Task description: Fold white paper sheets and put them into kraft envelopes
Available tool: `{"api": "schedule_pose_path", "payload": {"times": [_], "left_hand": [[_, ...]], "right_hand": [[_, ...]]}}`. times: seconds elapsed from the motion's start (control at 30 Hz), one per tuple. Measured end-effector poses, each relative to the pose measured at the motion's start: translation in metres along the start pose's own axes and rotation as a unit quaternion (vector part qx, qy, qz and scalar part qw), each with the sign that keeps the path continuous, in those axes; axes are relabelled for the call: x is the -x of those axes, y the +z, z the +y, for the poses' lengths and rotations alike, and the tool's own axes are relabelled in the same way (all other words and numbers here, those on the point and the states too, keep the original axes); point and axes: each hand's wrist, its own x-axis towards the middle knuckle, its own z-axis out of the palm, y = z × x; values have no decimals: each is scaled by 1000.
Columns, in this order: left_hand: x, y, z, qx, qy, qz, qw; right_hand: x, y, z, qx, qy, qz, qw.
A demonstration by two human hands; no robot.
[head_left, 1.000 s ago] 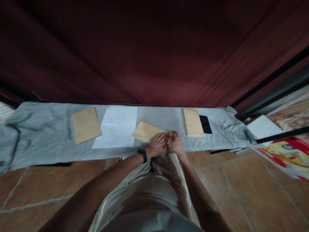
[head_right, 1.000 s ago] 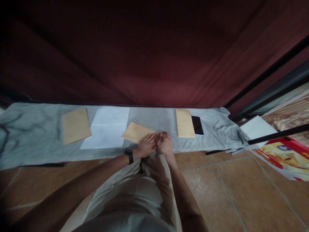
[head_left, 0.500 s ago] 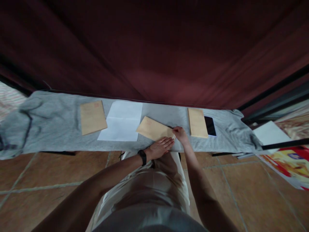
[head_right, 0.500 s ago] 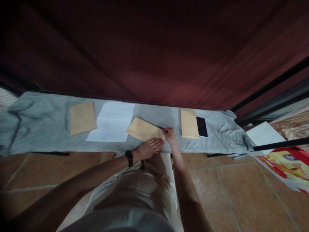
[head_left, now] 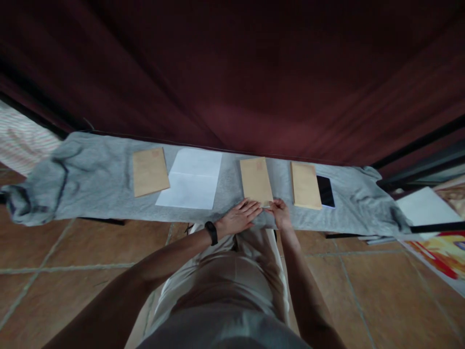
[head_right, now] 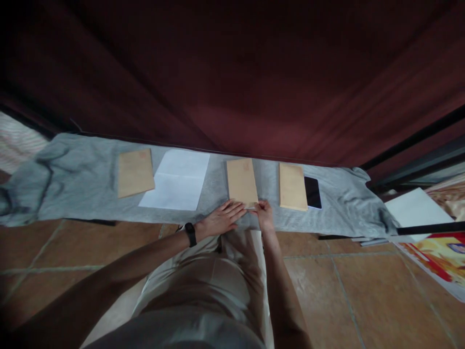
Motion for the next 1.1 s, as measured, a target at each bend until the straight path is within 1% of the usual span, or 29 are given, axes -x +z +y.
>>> {"api": "schedule_pose_path", "payload": {"times": [0.13, 0.23, 0.3, 0.37, 0.43, 0.5, 0.57, 0.63, 0.73, 0.83, 0.93, 1.1], "left_hand": [[1, 5, 2, 4, -17, 6, 1000], [0, 10, 1, 6, -50, 13, 999], [-1, 13, 0, 5, -65, 12, 998], [-2, 16, -1, 1, -68, 9, 998], [-3, 18, -1, -3, -64, 6, 998], [-3, 19, 0, -4, -64, 5, 998], [-3, 19, 0, -3, -63, 5, 998], [-2, 19, 0, 1, -59, 6, 998], [-2, 19, -1, 14, -45, 9, 999], [-1, 18, -3, 24, -34, 9, 999], [-1, 18, -6, 27, -24, 10, 999], [0, 18, -12, 30, 2, 14, 999]], "right_hand": [[3, 1, 3, 19, 9, -22, 1000], [6, -2, 3, 59, 11, -43, 997], [9, -4, 3, 90, 9, -45, 995], [13, -4, 3, 141, -13, -27, 989], [18, -2, 4, 233, -84, 6, 969], [23, 1, 8, 324, -189, 22, 927], [29, 4, 12, 366, -279, -5, 888], [34, 4, 18, 386, -332, -45, 860], [40, 2, 24, 429, -354, -77, 827], [44, -2, 24, 461, -352, -91, 809], [46, -3, 22, 475, -352, -96, 801], [53, -1, 20, 484, -346, -87, 799]]}}
